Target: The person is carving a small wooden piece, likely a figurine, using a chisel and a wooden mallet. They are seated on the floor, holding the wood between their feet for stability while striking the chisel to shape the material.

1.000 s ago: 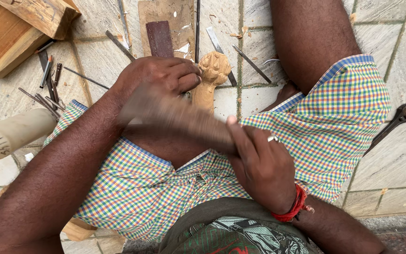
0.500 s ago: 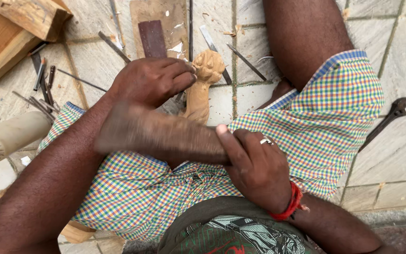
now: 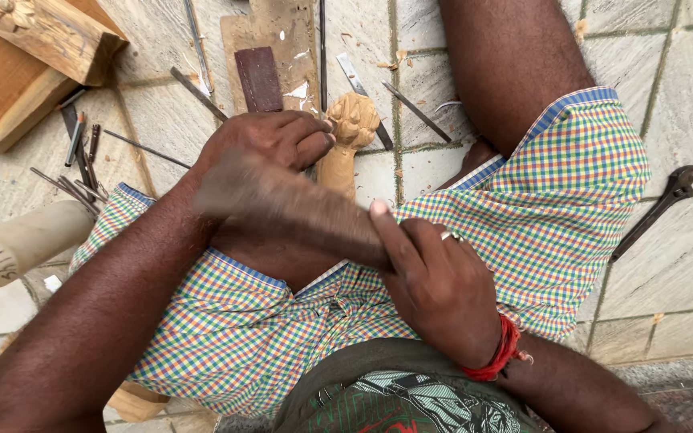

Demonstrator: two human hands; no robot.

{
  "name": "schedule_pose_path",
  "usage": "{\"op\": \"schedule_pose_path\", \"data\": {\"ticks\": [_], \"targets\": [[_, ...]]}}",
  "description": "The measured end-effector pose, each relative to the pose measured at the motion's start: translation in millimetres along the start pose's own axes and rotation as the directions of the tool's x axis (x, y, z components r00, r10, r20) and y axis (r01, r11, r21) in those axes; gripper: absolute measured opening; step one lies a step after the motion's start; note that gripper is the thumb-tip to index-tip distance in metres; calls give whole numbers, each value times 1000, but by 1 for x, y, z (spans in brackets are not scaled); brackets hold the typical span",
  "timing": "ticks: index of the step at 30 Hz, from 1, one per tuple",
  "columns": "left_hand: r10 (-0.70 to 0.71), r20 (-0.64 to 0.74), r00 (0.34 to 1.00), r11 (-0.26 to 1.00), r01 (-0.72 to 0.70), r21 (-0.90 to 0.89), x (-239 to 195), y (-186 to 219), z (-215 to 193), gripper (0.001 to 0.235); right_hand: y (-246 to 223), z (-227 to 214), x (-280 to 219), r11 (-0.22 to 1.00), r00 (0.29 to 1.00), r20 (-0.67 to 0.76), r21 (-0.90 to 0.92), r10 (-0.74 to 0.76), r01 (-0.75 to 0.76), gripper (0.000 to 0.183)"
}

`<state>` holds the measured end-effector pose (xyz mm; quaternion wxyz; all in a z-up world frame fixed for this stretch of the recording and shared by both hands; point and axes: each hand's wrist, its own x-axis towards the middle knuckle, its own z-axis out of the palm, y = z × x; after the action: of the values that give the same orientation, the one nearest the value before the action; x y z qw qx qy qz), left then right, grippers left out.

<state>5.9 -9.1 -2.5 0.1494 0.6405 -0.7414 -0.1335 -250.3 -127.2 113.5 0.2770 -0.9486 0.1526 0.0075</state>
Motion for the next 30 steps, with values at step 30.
{"op": "schedule_pose_path", "data": {"ticks": [30], "targets": [[-52, -151, 987, 997, 61, 54, -5, 17, 8, 12, 6, 7, -13, 969, 990, 125, 243, -68, 36, 89]]}}
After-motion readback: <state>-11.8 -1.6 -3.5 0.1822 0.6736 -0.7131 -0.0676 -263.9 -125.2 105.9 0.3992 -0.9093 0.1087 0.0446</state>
